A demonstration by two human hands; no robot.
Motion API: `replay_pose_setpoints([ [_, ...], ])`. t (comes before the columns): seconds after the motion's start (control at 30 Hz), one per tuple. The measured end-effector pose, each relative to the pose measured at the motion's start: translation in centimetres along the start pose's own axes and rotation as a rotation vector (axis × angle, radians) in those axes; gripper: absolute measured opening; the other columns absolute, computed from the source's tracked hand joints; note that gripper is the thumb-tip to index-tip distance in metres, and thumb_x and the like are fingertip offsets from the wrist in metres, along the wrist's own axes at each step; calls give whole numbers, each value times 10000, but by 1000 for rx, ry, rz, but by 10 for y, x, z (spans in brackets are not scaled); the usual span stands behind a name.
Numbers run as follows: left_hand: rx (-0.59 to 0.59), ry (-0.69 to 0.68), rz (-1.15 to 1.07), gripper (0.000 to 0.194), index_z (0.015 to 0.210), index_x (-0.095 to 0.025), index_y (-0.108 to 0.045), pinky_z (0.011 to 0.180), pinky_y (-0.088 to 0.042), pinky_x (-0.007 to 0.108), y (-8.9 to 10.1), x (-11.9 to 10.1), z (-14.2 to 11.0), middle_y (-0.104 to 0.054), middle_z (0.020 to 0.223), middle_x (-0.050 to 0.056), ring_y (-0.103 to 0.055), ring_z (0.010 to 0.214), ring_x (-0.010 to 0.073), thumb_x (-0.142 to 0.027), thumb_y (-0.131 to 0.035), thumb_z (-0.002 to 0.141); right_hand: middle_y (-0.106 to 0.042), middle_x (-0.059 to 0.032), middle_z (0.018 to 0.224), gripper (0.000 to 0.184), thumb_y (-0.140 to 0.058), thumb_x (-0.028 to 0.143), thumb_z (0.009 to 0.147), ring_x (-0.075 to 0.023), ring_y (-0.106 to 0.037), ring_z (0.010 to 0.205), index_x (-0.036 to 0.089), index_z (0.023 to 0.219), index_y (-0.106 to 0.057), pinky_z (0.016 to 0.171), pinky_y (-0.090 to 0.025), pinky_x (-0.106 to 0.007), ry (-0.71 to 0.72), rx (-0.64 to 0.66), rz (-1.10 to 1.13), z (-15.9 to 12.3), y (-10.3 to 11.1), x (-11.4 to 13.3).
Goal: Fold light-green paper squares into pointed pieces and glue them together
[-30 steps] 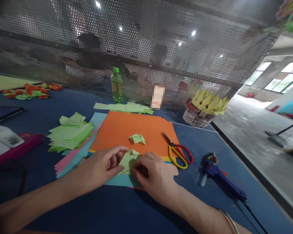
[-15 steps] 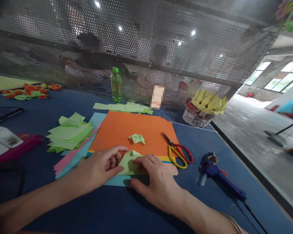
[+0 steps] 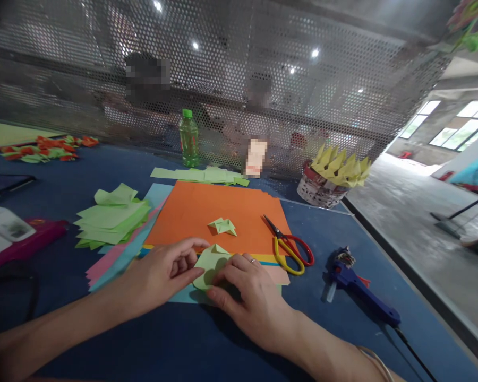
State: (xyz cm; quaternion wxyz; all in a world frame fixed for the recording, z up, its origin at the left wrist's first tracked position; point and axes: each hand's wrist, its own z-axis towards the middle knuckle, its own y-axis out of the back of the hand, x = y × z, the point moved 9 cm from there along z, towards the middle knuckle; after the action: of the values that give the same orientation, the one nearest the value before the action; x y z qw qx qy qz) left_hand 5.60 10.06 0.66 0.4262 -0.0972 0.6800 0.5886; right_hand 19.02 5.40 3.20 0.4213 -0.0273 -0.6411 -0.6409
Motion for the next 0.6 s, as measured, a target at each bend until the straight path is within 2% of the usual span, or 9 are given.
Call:
replay_pose_setpoints([
  [0.13, 9, -13, -8, 314, 1239, -276, -538, 565, -392, 247, -1, -2, 0, -606, 746, -56, -584, 617, 138, -339, -554, 932, -626, -8, 930, 108, -729, 155, 846, -170, -578, 872, 211, 907, -658, 776, -434, -294, 16, -31, -42, 0, -3, -1],
  [0.23, 11, -11, 17, 313, 1250, -273, -531, 565, -393, 250, -1, -1, -1, -605, 742, -50, -585, 621, 145, -327, -535, 941, -624, -10, 916, 154, -669, 61, 837, -170, -563, 859, 208, 881, -654, 768, -427, -299, 59, -42, -75, -2, -5, 1],
  [0.33, -53, -30, 114, 319, 1254, -279, -518, 597, -410, 264, 4, -1, -4, -615, 778, -35, -614, 692, 168, -307, -544, 937, -635, -20, 926, 142, -635, 69, 852, -180, -549, 855, 206, 880, -658, 762, -422, -314, 136, -62, -155, -5, -3, 6],
  [0.43, -133, -147, 238, 303, 1235, -265, -519, 754, -462, 314, 11, -10, -8, -625, 1025, 26, -624, 940, 219, -256, -545, 933, -652, -32, 959, 108, -595, 131, 907, -187, -545, 867, 209, 905, -669, 766, -427, -325, 222, -81, -211, -9, 0, 11],
  [0.5, -121, -265, 264, 246, 1197, -248, -542, 866, -460, 342, 9, -21, -12, -580, 1160, 55, -584, 1065, 233, -212, -493, 958, -659, -37, 978, 115, -585, 146, 912, -192, -553, 882, 214, 926, -676, 771, -436, -331, 253, -67, -222, -11, 1, 14],
  [0.6, -74, -395, 267, 238, 1102, -238, -593, 896, -451, 325, 3, -32, -17, -566, 1200, 54, -574, 1086, 213, -134, -414, 984, -661, -44, 987, 118, -591, 155, 894, -204, -566, 889, 224, 931, -679, 784, -456, -351, 264, -24, -212, -11, 2, 16],
])
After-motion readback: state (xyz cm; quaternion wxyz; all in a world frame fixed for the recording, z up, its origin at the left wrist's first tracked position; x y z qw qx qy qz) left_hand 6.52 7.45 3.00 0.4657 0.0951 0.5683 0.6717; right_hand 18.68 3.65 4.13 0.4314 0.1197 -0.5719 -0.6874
